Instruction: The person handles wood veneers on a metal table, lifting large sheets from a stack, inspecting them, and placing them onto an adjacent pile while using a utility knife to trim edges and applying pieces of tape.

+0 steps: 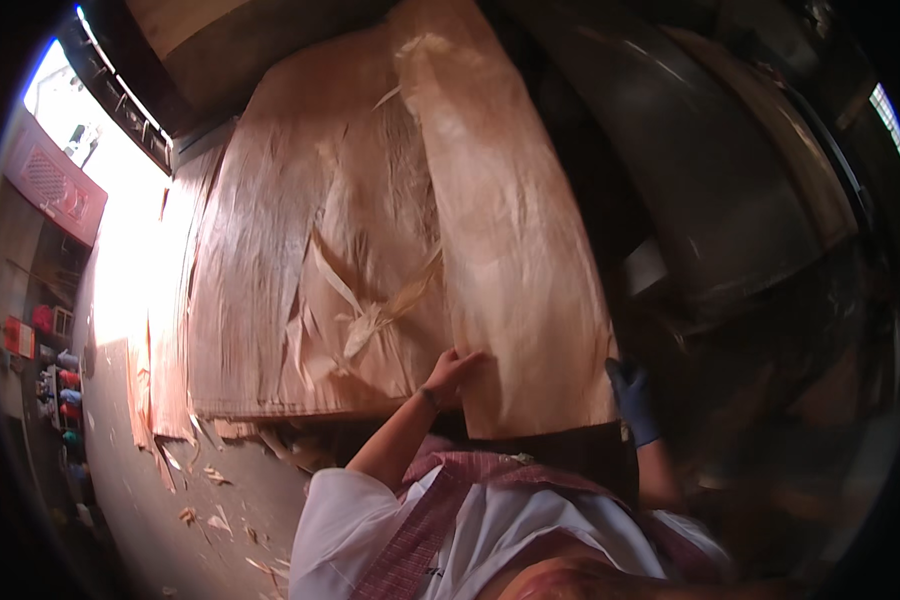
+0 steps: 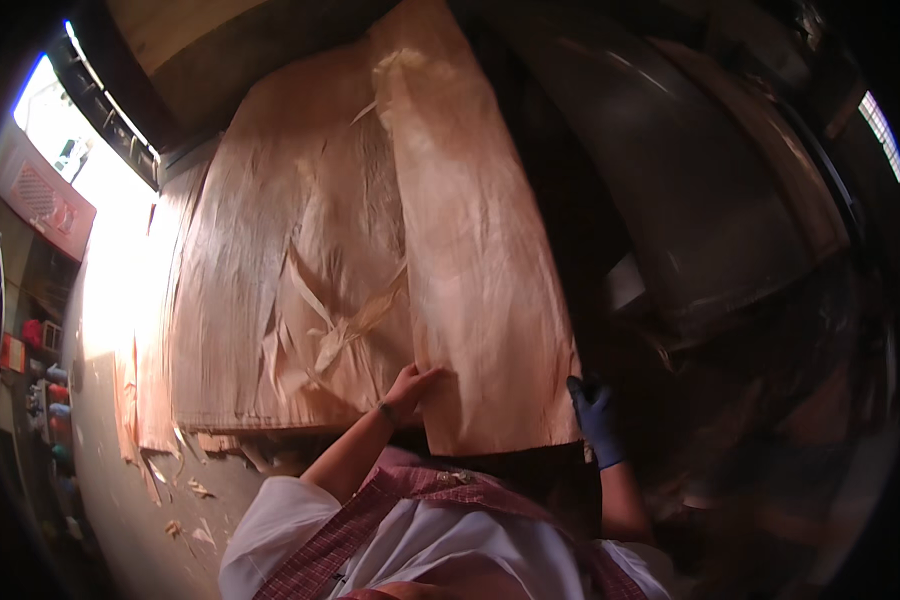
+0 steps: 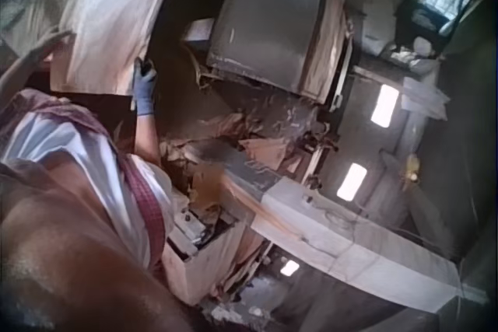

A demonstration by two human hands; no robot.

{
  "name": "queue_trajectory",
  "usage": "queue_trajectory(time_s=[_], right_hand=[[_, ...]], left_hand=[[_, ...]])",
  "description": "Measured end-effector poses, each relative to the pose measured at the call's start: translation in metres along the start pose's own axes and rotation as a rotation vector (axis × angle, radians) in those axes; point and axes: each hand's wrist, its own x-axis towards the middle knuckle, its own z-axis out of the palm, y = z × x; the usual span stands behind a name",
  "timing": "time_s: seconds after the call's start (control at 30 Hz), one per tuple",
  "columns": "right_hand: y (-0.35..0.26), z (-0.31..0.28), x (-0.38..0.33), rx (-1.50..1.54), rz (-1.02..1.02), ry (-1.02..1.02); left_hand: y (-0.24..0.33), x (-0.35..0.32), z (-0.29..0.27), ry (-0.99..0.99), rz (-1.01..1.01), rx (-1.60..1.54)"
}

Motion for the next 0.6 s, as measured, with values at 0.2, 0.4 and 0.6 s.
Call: queue_trajectory(time_s=[0.2,0.4,0.6], right_hand=[[0.02,-0.178,0.103,0.023,0.019,0.062],[0.072,-0.342,0.226,-0.062,0.117,0.106],[0.123,-0.424,0.367,-0.273,0.168,0.081]], left_hand=[[0.032,0.107,0.148,0.66,0.399,0.953],[0.147,0.288,0.196,0.846,0.617,1.558],[0.052,0.467,0.208,-0.437,-0.266,0.749]])
